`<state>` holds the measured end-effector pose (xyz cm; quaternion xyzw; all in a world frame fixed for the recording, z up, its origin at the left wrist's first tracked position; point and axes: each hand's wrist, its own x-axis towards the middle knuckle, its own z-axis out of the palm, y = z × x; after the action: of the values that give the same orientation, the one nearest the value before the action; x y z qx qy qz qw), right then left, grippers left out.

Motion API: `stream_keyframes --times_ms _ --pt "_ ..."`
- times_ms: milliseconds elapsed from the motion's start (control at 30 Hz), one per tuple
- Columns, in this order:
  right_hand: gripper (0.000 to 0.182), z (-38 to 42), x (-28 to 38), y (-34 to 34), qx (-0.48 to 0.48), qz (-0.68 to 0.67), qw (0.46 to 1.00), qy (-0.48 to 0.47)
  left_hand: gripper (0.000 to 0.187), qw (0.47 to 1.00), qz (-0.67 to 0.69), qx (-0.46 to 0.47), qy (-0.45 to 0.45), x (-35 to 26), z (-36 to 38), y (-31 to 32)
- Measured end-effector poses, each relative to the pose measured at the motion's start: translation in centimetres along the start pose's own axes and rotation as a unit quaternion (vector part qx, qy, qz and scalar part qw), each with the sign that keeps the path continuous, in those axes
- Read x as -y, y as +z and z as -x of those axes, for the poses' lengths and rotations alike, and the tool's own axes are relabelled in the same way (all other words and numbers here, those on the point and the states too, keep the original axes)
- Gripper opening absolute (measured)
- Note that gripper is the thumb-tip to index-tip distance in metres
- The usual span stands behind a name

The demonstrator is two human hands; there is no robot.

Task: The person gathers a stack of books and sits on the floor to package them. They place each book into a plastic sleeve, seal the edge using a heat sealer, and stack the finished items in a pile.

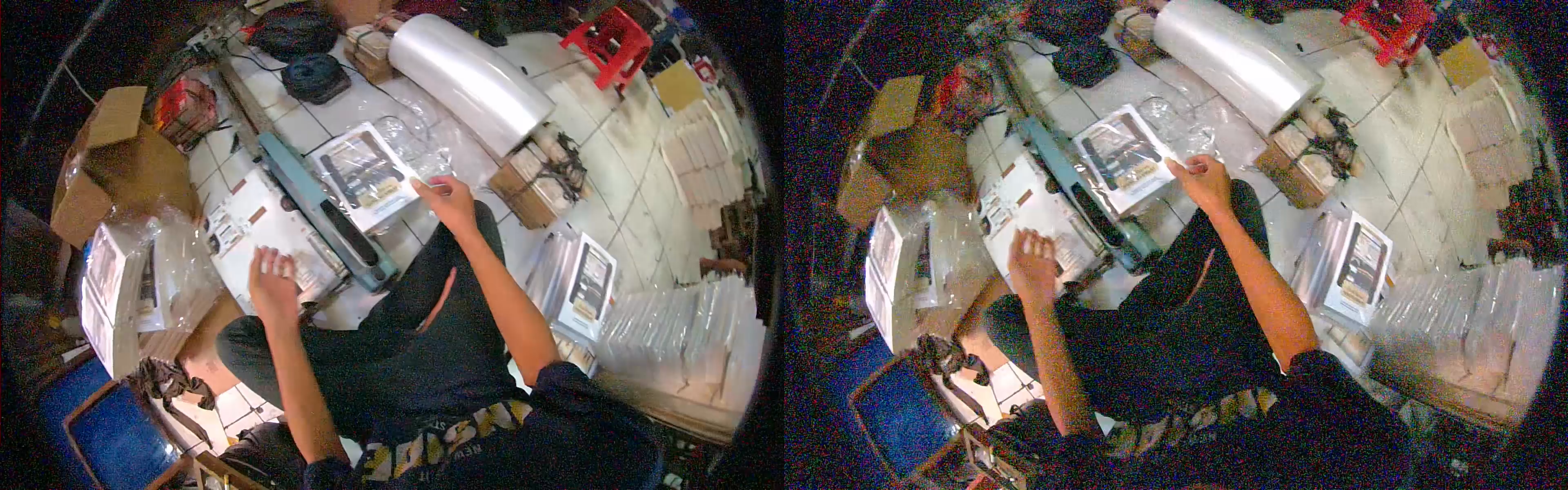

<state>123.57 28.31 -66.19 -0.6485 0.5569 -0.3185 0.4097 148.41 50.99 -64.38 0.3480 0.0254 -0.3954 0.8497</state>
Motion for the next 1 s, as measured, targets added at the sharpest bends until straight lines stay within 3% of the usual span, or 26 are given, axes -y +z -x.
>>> stream_keyframes --times_ms 100,167,300,400,467,600,700,767,900,967,1000 --pt "0.032 -1.8 -1.2 2.4 0.022 -0.045 0.999 0.02 0.024 0.996 0.04 0.045 -0.059 1.7 4.5 -1.5" --pt "0.031 -2.4 -2.0 2.0 0.021 -0.059 0.998 0.014 0.025 0.994 -0.025 0.043 -0.096 3.4 8.1 -0.8" --pt "0.027 -1.5 -0.6 -1.2 0.011 -0.088 0.996 -0.008 0.033 0.964 -0.025 0.171 -0.201 9.6 12.7 0.6" --pt "0.02 1.3 4.5 -5.4 -0.028 0.004 0.993 -0.11 0.041 0.946 -0.111 0.187 -0.239 12.6 14.5 4.4" --pt "0.019 2.9 6.9 -7.5 -0.043 0.022 0.985 -0.165 0.053 0.937 0.036 0.14 -0.319 15.1 14.0 5.5" --pt "0.012 6.3 11.6 -11.4 -0.025 0.078 0.958 -0.274 0.068 0.948 0.072 0.097 -0.295 18.5 12.4 7.5" --pt "0.009 8.8 12.8 -13.2 0.036 0.112 0.935 -0.334 0.069 0.94 0.071 0.064 -0.327 18.8 11.5 8.1" --pt "0.005 11.1 13.4 -14.9 0.136 0.13 0.908 -0.375 0.067 0.932 0.089 0.108 -0.333 19.0 11.7 7.7" --pt "0.004 13.7 14.3 -18.7 0.168 0.127 0.913 -0.35 0.041 0.932 0.079 0.081 -0.344 18.8 12.4 7.0" --pt "0.026 14.0 13.5 -20.4 -0.015 0.13 0.959 -0.251 0.045 0.952 0.05 0.09 -0.289 19.0 12.9 6.6" --pt "0.054 13.1 12.0 -21.5 -0.021 0.102 0.966 -0.235 0.044 0.953 0.07 0.084 -0.283 19.3 12.8 6.0"
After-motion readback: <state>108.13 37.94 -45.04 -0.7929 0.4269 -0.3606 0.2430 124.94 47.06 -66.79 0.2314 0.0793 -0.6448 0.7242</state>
